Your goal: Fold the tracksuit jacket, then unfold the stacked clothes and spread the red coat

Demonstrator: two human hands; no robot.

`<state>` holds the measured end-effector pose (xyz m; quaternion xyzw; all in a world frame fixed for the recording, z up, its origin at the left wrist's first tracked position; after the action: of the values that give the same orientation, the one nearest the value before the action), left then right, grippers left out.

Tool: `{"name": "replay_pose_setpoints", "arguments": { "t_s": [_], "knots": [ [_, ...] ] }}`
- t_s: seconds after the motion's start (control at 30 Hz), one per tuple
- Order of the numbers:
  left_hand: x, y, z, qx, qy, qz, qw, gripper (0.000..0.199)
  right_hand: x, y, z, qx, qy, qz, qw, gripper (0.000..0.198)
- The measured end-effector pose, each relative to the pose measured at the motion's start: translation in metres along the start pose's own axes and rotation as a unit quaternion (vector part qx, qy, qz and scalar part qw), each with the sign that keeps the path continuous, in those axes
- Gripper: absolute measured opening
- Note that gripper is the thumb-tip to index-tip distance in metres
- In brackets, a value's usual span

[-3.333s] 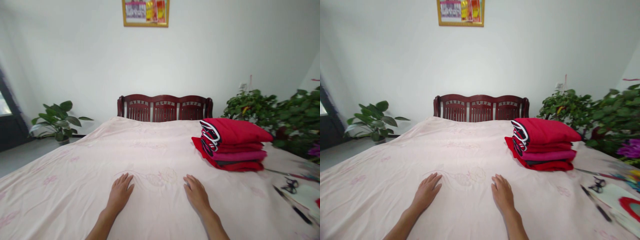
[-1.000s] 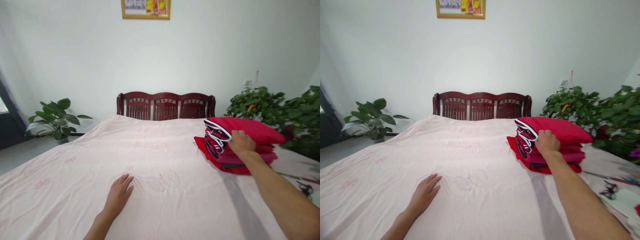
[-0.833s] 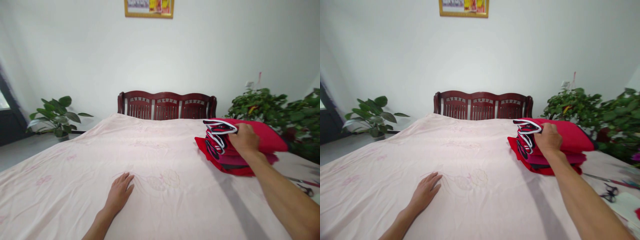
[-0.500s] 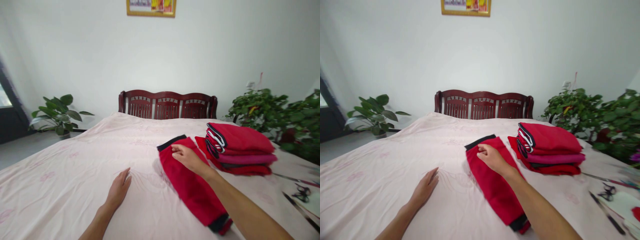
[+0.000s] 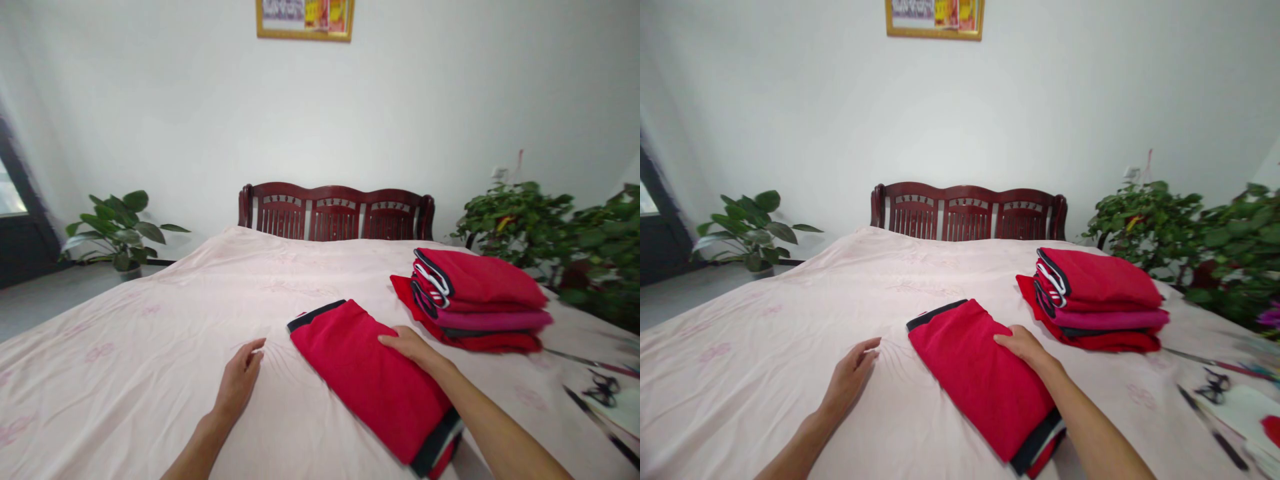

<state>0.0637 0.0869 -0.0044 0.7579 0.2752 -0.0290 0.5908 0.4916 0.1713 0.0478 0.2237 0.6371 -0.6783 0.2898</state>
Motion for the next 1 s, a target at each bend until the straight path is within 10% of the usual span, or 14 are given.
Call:
{"name": "replay_pose_setpoints", "arguments": {
  "t_s": [0.17,0.33,0.53,0.67,0.77,1.0],
  "knots": [
    [0.034,0.024,0.025,-0.172,-0.115,0.172,0.963,0.061,0.015,-0.104,0.049,-0.165,0.009,0.0,0.986,0.051],
    [0.058,0.084,0.063,-0.196,-0.239,0.264,0.914,0.074,0.075,-0.165,0.129,-0.281,-0.318,-0.001,0.906,0.045],
    [0.065,0.07,0.08,-0.241,-0.168,0.266,0.918,0.052,0.04,-0.07,0.057,-0.134,-0.017,0.132,0.982,0.059],
    [0.075,0.049,0.074,-0.269,-0.127,0.339,0.892,0.036,0.04,-0.002,0.034,0.004,0.052,0.226,0.973,0.081],
    [0.066,0.038,0.054,-0.283,-0.103,0.37,0.879,0.021,0.036,0.009,0.032,0.023,0.081,0.174,0.981,0.062],
    [-0.072,0.002,-0.035,-0.247,0.083,0.133,0.956,0.035,-0.003,-0.01,0.052,-0.08,0.165,-0.151,0.971,0.038]
  ]
}}
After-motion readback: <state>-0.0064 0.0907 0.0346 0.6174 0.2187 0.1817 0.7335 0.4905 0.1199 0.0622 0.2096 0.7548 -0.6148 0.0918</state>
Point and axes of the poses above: each hand's wrist, its own z-axis away from the middle knuckle, its own x-axis out of the palm, y = z × x, the point moved 10 cm from there along -z, towards the middle knuckle, and after that the axes turned 7 degrees about -z, right-handed, at the moved point
